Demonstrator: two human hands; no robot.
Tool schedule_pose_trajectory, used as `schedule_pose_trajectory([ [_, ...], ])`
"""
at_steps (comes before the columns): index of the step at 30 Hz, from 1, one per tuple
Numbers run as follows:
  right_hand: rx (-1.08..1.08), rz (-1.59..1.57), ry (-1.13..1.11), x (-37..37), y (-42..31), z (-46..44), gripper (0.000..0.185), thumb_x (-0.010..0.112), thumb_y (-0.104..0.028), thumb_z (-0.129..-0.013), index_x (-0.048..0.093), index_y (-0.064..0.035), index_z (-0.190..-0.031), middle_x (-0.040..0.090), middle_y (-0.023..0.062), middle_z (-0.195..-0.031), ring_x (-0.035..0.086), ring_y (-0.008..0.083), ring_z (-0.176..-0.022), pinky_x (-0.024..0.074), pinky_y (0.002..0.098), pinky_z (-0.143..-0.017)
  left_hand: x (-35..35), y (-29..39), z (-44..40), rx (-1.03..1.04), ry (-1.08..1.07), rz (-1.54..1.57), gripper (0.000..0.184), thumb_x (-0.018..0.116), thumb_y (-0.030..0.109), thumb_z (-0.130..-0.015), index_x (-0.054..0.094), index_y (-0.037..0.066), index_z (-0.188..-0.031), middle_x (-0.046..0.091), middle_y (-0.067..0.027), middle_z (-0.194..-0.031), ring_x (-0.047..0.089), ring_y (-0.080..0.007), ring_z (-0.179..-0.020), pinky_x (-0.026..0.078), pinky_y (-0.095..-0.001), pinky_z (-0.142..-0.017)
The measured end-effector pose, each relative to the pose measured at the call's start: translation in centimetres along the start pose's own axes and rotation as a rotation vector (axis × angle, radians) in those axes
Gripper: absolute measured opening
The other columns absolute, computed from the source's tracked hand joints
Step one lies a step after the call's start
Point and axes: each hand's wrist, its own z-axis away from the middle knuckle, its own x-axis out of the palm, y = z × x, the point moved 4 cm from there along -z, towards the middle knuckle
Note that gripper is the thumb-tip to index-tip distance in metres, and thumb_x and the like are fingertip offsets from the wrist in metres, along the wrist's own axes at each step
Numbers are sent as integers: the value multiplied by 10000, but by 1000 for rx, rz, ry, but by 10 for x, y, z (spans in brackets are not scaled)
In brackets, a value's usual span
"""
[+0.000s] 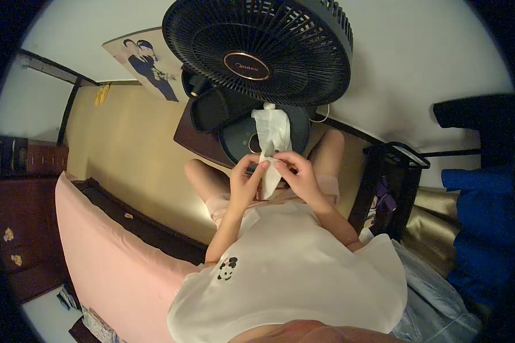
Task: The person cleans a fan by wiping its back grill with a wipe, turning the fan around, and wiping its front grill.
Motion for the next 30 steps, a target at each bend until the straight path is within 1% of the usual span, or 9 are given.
schedule_pose_trajectory([
  [4, -432, 259, 291, 1, -34, -3, 313, 697, -121, -747, 586, -18, -1022, 608, 105, -885, 585, 227, -802, 456, 303, -748, -3, -2, 0, -116, -62, 87, 114, 603, 96, -842, 576, -1, -895, 578, -9, -788, 508, -63, -743, 410, -205, -666],
  [5, -429, 259, 293, -4, -25, -3, 313, 697, -121, -747, 586, -18, -1022, 608, 105, -885, 585, 227, -802, 456, 303, -748, -2, -1, -1, -66, -114, 47, 107, 604, 98, -842, 571, 6, -885, 559, 3, -766, 496, -53, -723, 403, -199, -643],
  [8, -133, 205, -191, -7, 9, -5, 329, 689, -126, -757, 553, -25, -1040, 584, 110, -973, 561, 189, -929, 438, 285, -798, -2, 7, -2, -23, -197, -7, 89, 602, 93, -841, 566, 20, -876, 556, 1, -788, 492, -55, -728, 401, -203, -631],
  [12, -342, 100, -75, -12, 9, -6, 326, 682, -133, -775, 547, -22, -1050, 589, 81, -964, 558, 156, -921, 445, 272, -781, 2, 17, -5, 143, -252, -125, 100, 614, 73, -821, 582, 17, -898, 580, -23, -832, 512, -78, -761, 413, -212, -662],
  [14, -75, -72, -168, -9, 27, -5, 308, 656, -115, -798, 527, -14, -1059, 575, 51, -966, 546, 136, -933, 446, 272, -786, 2, 14, -5, 136, -252, -111, 113, 622, 70, -813, 590, 14, -906, 585, -29, -834, 520, -86, -760, 416, -214, -667],
  [19, -34, -323, -9, 1, 8, -2, 265, 611, -98, -826, 507, -23, -1057, 552, 24, -965, 522, 107, -885, 429, 255, -771, 5, 28, -8, 85, -190, -161, 174, 639, 68, -793, 590, 11, -950, 598, -51, -870, 535, -117, -793, 427, -231, -705],
  [22, -39, -449, 187, -13, 12, -4, 264, 597, -125, -838, 506, -36, -1069, 549, 21, -971, 511, 103, -855, 413, 240, -765, 1, 53, -17, 321, -38, -292, 302, 627, 107, -788, 526, -7, -1048, 590, -124, -966, 567, -238, -868, 438, -304, -785],
  [25, -183, -434, 501, -43, 0, -9, 256, 556, -149, -862, 505, -60, -1096, 549, 11, -968, 501, 104, -861, 400, 228, -772, -38, 68, -48, 434, 263, -226, 348, 514, 123, -854, 465, 6, -1179, 488, -111, -1195, 450, -222, -1074, 337, -320, -928],
  [30, -381, -188, 653, -70, -63, -20, 224, 542, -145, -879, 512, -48, -1079, 550, 23, -950, 498, 84, -848, 414, 216, -729, -95, 141, -124, 786, 583, -173, 406, 425, 223, -927, 381, 7, -1269, 417, -118, -1300, 356, -233, -1238, 263, -363, -1025],
])
